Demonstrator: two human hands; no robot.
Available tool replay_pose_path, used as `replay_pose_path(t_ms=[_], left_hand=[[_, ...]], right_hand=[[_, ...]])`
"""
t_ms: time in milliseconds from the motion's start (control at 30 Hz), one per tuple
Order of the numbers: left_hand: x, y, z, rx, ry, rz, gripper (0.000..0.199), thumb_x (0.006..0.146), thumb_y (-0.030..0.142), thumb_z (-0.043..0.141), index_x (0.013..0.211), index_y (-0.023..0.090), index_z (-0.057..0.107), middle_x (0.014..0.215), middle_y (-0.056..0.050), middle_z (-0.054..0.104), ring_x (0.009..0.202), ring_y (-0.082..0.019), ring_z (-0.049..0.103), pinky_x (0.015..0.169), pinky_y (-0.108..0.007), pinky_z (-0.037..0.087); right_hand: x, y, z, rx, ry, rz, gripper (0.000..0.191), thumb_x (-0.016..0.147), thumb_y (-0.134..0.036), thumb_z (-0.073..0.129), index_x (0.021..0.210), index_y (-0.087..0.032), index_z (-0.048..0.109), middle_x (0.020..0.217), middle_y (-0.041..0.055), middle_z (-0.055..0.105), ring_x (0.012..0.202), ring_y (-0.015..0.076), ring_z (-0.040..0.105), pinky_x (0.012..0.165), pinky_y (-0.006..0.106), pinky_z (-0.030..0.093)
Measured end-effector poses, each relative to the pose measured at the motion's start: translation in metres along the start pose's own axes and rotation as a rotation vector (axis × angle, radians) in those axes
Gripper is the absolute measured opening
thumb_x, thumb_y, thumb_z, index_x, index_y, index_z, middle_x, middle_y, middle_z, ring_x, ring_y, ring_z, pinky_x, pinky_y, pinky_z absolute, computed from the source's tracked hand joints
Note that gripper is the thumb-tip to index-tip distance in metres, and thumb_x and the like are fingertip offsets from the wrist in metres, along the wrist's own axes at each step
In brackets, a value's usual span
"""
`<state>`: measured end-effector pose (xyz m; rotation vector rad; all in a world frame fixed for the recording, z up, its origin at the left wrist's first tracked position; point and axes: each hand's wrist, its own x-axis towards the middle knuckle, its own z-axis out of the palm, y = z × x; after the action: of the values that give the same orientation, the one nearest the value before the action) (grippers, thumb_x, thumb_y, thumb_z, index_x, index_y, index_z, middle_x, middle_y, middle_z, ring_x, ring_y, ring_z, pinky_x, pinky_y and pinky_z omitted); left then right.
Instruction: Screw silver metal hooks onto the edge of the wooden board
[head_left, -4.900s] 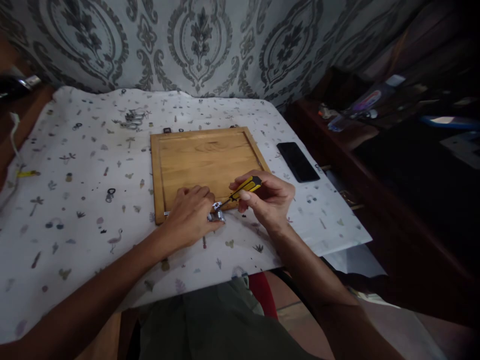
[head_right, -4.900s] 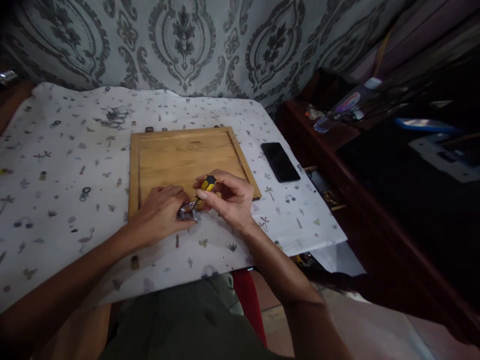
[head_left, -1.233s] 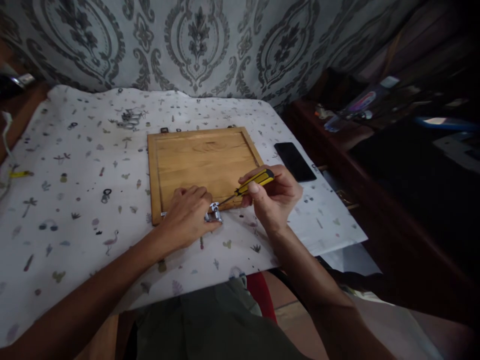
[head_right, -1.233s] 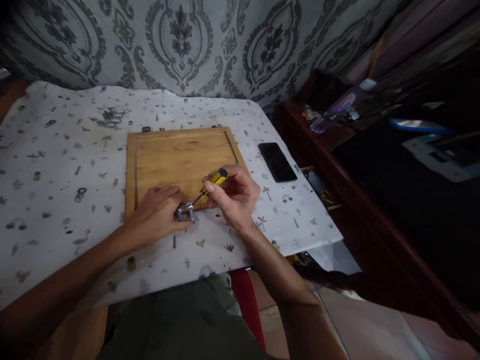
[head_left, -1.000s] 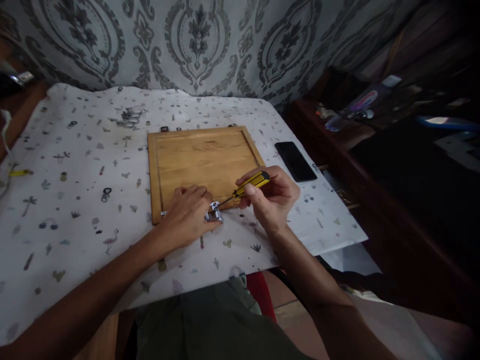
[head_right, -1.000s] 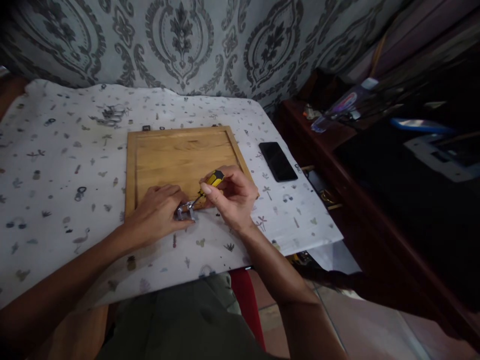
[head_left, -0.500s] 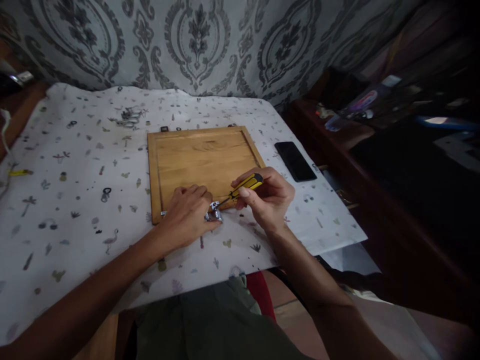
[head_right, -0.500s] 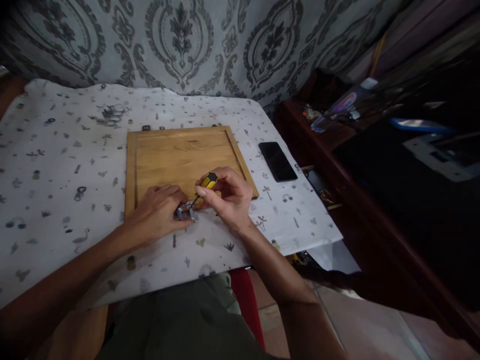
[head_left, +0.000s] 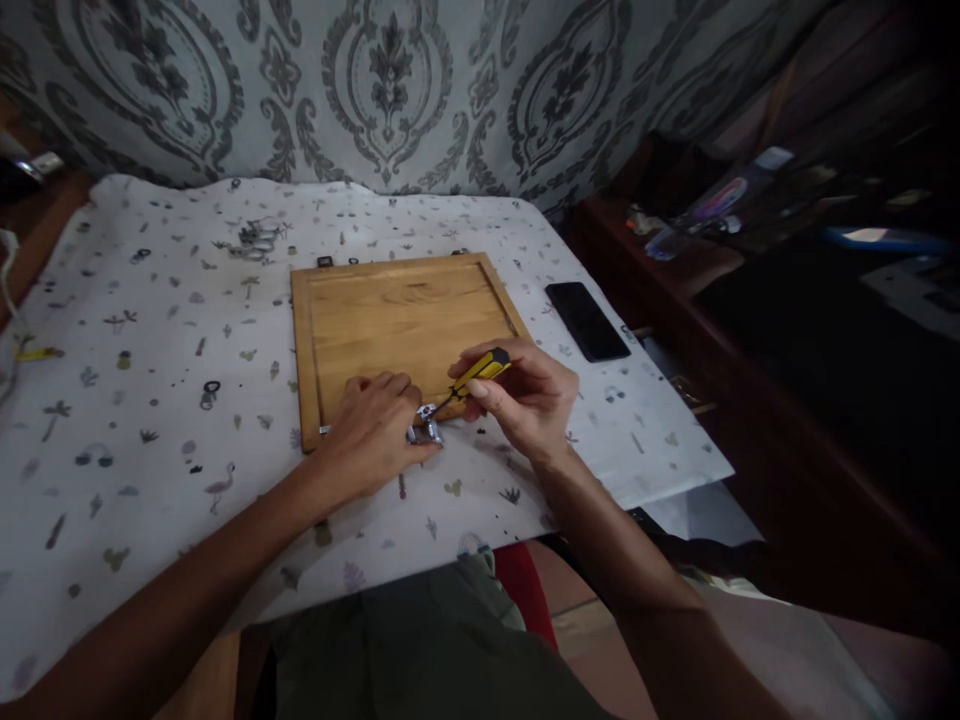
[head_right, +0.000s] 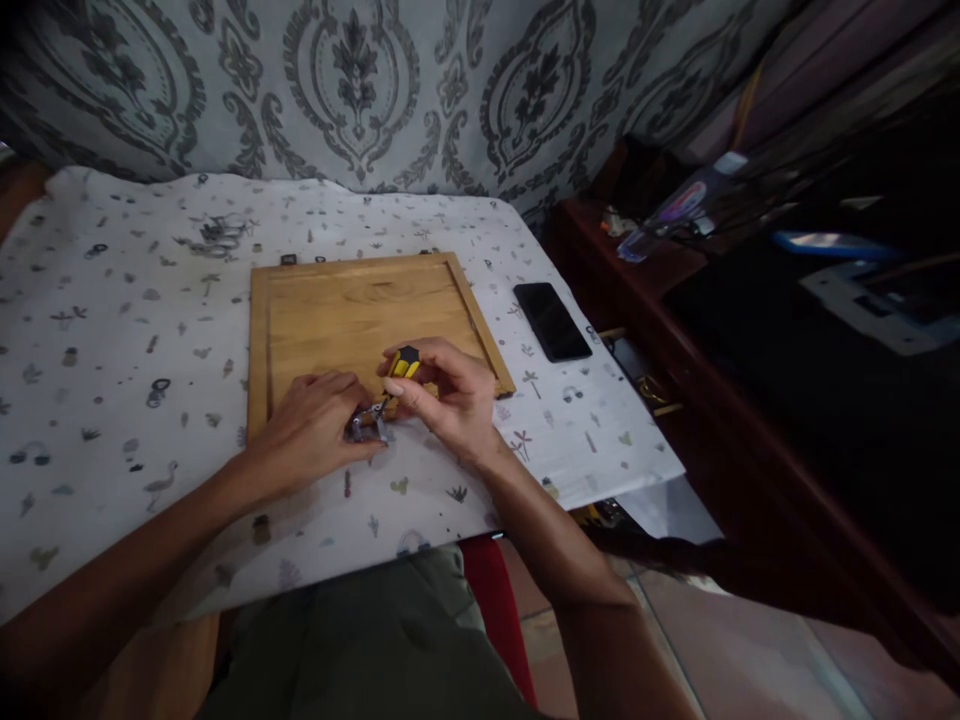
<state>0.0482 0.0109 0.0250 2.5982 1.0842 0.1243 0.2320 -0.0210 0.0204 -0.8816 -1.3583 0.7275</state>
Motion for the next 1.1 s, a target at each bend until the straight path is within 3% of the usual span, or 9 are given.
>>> replay_pose_path(t_ms=[233,433,567,800,900,1000,1100], left_hand=[[0.0006,-0.0004,0.0007,0.012,-0.001,-0.014,0.026,0.086,0.039,0.078,0.096,0.018,0.067,0.102,-0.008,0.07,0.105,-0.031,0.065,0.093,-0.047,0.047],[0.0002,-0.0028,0.0028,0.01,0.014,0.008,0.026,0.087,0.039,0.076,0.099,0.018,0.067,0.102,-0.007,0.07,0.103,-0.031,0.065,0.09,-0.047,0.047],[0.0005,-0.0023,0.002,0.018,0.011,-0.004,0.024,0.087,0.038,0.076,0.097,0.018,0.067,0.1,-0.007,0.07,0.103,-0.031,0.065,0.091,-0.047,0.047],[0.0019,0.002,-0.002,0.007,-0.024,-0.037,0.026,0.085,0.038,0.077,0.096,0.017,0.066,0.102,-0.008,0.071,0.106,-0.033,0.065,0.094,-0.047,0.047],[0.0013,0.0011,-0.0006,0.007,-0.003,-0.025,0.024,0.086,0.037,0.077,0.095,0.018,0.066,0.102,-0.008,0.071,0.106,-0.032,0.066,0.094,-0.048,0.047],[0.0003,-0.0005,0.001,0.001,0.01,-0.002,0.023,0.087,0.036,0.075,0.095,0.017,0.066,0.102,-0.008,0.071,0.104,-0.032,0.065,0.093,-0.049,0.047],[-0.0005,-0.0014,0.0014,-0.001,0.021,0.006,0.022,0.088,0.037,0.074,0.094,0.017,0.065,0.103,-0.009,0.07,0.105,-0.031,0.065,0.092,-0.048,0.047]], right_hand=[[-0.0011,-0.0013,-0.0023,0.009,-0.068,0.068,0.024,0.087,-0.034,0.08,0.106,-0.02,0.077,0.092,0.0029,0.081,0.048,0.0056,0.065,0.044,0.017,0.055],[0.0024,0.0044,-0.0018,0.031,-0.016,-0.011,0.023,0.078,-0.034,0.088,0.084,-0.019,0.072,0.079,-0.0008,0.076,0.051,0.0069,0.063,0.043,0.017,0.053],[0.0043,0.0055,-0.0008,0.035,-0.013,-0.036,0.024,0.077,-0.033,0.089,0.08,-0.02,0.069,0.077,-0.0028,0.073,0.052,0.0053,0.061,0.047,0.017,0.053],[0.0013,0.0024,-0.0037,0.073,-0.06,0.024,0.029,0.084,-0.042,0.082,0.105,-0.023,0.076,0.088,0.0001,0.073,0.072,0.0106,0.071,0.051,0.017,0.057],[-0.0003,0.0028,-0.0062,0.041,-0.083,0.052,0.031,0.089,-0.046,0.076,0.11,-0.023,0.078,0.091,0.0019,0.074,0.063,0.0092,0.069,0.047,0.017,0.057],[0.0003,0.0042,-0.0072,0.041,-0.09,0.02,0.027,0.088,-0.043,0.079,0.104,-0.022,0.079,0.092,0.0024,0.075,0.054,0.007,0.065,0.044,0.017,0.056],[0.002,0.0043,-0.006,0.066,-0.054,-0.026,0.021,0.084,-0.039,0.083,0.092,-0.021,0.078,0.091,0.0031,0.076,0.058,0.0093,0.067,0.041,0.017,0.056]])
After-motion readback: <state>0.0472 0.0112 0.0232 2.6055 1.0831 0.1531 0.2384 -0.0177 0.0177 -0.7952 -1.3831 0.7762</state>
